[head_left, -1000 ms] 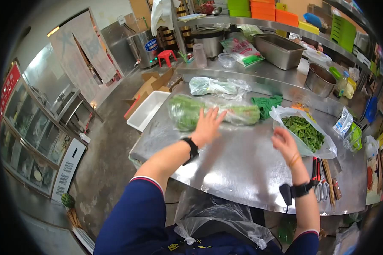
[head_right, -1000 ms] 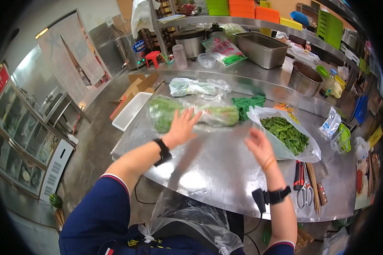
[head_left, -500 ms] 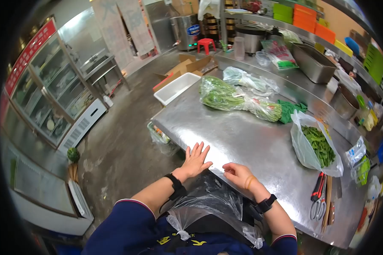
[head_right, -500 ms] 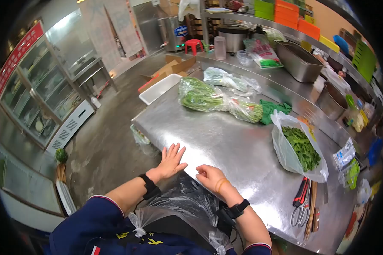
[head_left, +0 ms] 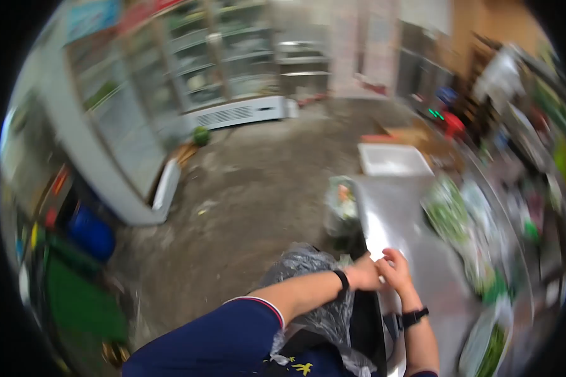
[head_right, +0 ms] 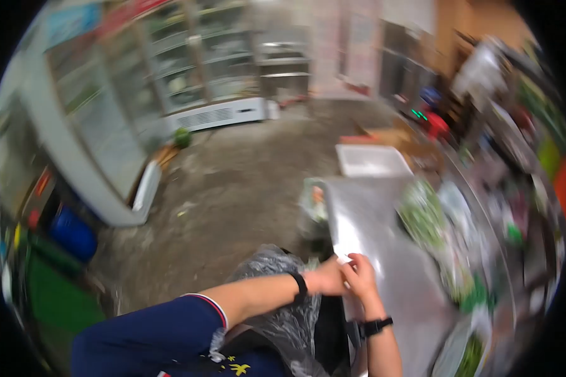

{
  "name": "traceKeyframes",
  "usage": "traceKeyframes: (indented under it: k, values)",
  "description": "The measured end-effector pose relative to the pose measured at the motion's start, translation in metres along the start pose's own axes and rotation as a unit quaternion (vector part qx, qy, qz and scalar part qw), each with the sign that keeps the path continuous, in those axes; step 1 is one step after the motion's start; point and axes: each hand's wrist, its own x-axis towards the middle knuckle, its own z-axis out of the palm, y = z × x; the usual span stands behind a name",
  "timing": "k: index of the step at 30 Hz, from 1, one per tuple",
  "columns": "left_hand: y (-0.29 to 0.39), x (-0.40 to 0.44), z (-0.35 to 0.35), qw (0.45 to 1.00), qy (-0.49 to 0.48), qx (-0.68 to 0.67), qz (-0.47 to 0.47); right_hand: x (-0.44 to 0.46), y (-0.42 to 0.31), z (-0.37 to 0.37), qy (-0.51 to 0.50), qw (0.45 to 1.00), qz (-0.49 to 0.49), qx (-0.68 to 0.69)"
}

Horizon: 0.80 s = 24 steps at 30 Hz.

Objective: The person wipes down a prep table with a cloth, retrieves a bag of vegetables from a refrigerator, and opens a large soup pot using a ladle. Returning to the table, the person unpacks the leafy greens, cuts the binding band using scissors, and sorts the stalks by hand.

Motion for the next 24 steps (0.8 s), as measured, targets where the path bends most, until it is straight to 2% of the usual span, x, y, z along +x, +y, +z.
traceKeyframes:
  k: [1, 2, 3, 4, 5, 6, 7, 8, 9, 10, 12, 14, 16, 18, 20, 24]
  values:
    - [0.002, 0.002, -0.006, 0.991, -0.11, 0.066, -0.028, 0.012, 0.011, 0.007, 0.054, 0.993, -0.08, -0.068]
    - [0.028, -0.012, -0.051, 0.983, -0.165, 0.084, 0.01, 0.029, 0.029, 0.014, 0.057, 0.969, -0.113, -0.212]
    - [0.017, -0.035, -0.063, 0.983, -0.141, 0.112, 0.043, 0.037, 0.027, 0.025, 0.052, 0.95, -0.088, -0.294]
    - [-0.017, -0.069, -0.064, 0.989, -0.063, 0.12, 0.056, 0.043, 0.018, 0.032, 0.056, 0.924, -0.058, -0.375]
    - [-0.04, -0.097, -0.081, 0.989, -0.053, 0.137, 0.008, 0.054, 0.015, 0.035, 0.023, 0.923, -0.001, -0.384]
    - [-0.063, -0.131, -0.097, 0.986, 0.026, 0.164, -0.01, 0.067, 0.012, 0.04, -0.008, 0.918, 0.058, -0.392]
    - [-0.082, -0.165, -0.114, 0.976, -0.02, 0.185, -0.112, 0.073, 0.004, 0.048, 0.015, 0.896, 0.092, -0.435]
    - [-0.097, -0.199, -0.132, 0.959, -0.061, 0.22, -0.169, 0.074, 0.0, 0.06, 0.031, 0.87, 0.132, -0.474]
    - [-0.109, -0.229, -0.144, 0.946, -0.102, 0.234, -0.2, 0.078, 0.008, 0.068, 0.038, 0.863, 0.145, -0.483]
    - [-0.123, -0.256, -0.143, 0.952, -0.087, 0.219, -0.195, 0.083, 0.017, 0.068, 0.046, 0.852, 0.16, -0.496]
    - [-0.125, -0.272, -0.139, 0.977, 0.033, 0.168, -0.125, 0.075, 0.016, 0.07, 0.103, 0.811, 0.075, -0.57]
    - [-0.123, -0.261, -0.136, 0.978, -0.002, 0.109, -0.175, 0.071, 0.02, 0.069, 0.136, 0.834, 0.035, -0.534]
    - [-0.144, -0.262, -0.113, 0.984, 0.026, 0.082, -0.157, 0.066, -0.018, 0.065, 0.045, 0.845, 0.065, -0.528]
    - [-0.155, -0.265, -0.108, 0.987, 0.09, 0.044, -0.129, 0.068, -0.023, 0.068, 0.053, 0.852, 0.051, -0.518]
    - [-0.148, -0.255, -0.121, 0.983, 0.099, 0.011, -0.152, 0.078, -0.05, 0.076, 0.025, 0.839, 0.084, -0.537]
    - [-0.168, -0.248, -0.135, 0.977, 0.042, -0.029, -0.208, 0.096, -0.057, 0.08, 0.017, 0.842, 0.092, -0.531]
